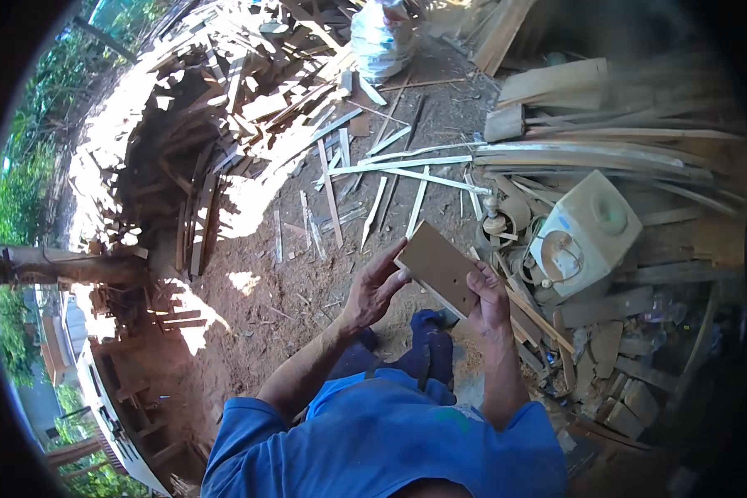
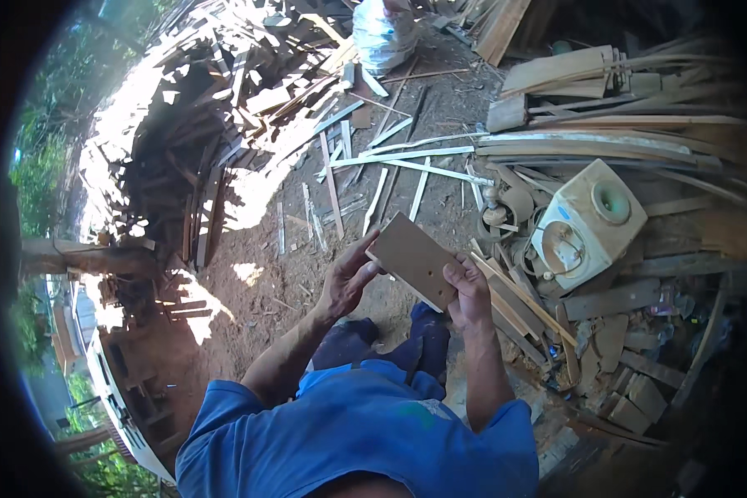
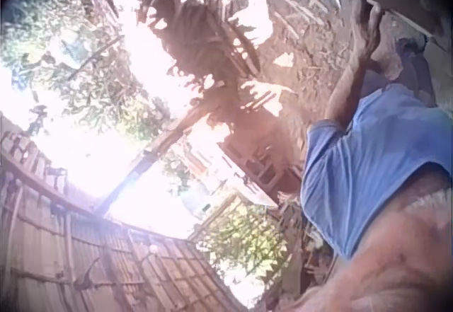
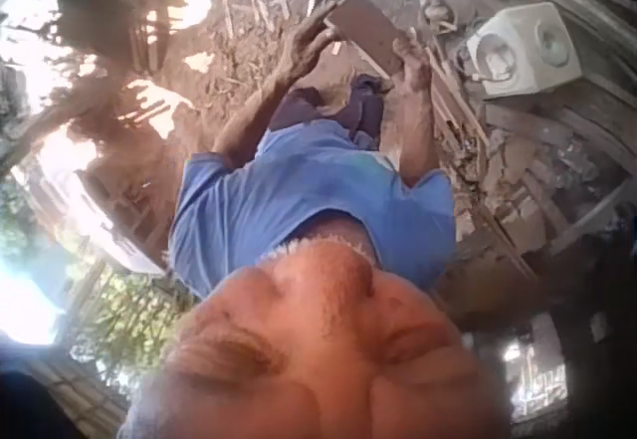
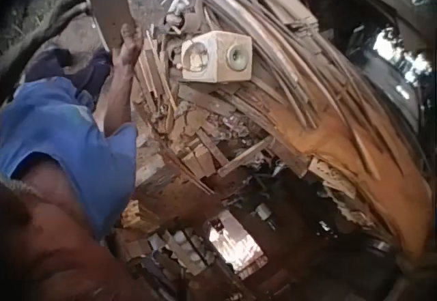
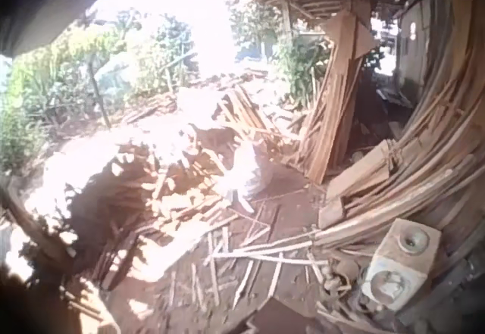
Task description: The person measures and cuts small pieces of wood using a table saw, then uses a hammer to secure one piece of wood to another.
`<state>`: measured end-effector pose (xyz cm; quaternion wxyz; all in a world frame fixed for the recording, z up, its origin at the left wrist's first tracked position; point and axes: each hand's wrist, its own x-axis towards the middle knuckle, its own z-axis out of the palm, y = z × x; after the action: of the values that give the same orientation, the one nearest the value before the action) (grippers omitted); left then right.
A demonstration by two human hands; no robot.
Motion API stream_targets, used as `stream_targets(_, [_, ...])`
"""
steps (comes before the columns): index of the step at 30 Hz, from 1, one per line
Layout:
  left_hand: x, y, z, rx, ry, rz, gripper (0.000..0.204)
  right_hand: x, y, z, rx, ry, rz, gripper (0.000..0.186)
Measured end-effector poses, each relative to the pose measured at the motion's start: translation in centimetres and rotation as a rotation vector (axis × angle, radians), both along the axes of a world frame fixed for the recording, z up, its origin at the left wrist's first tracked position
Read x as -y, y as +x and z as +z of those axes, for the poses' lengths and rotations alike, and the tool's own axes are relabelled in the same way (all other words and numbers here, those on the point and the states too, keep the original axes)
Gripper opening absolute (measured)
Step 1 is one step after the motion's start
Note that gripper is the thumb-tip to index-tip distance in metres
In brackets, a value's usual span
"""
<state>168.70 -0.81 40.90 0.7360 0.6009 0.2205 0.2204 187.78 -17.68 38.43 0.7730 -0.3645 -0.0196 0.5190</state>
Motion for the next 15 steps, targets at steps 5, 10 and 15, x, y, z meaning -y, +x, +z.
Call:
stream_targets(5, [-4.8, -18.2, 4.3, 0.194, 0.114, 0.405, 0.057, -11.8, -14.1, 7.9, 0.189, 0.038, 0.401, 0.045])
stream_targets(10, [-7.3, -33.7, 7.2, 0.134, 0.279, 0.665, 0.065, -22.0, -27.4, 10.4, 0.384, 0.185, 0.758, 0.054])
stream_targets(15, [-9.1, -43.5, 8.8, 0.244, 0.093, 0.992, 0.061, -31.9, -37.7, 11.0, 0.558, 0.279, 1.084, 0.064])
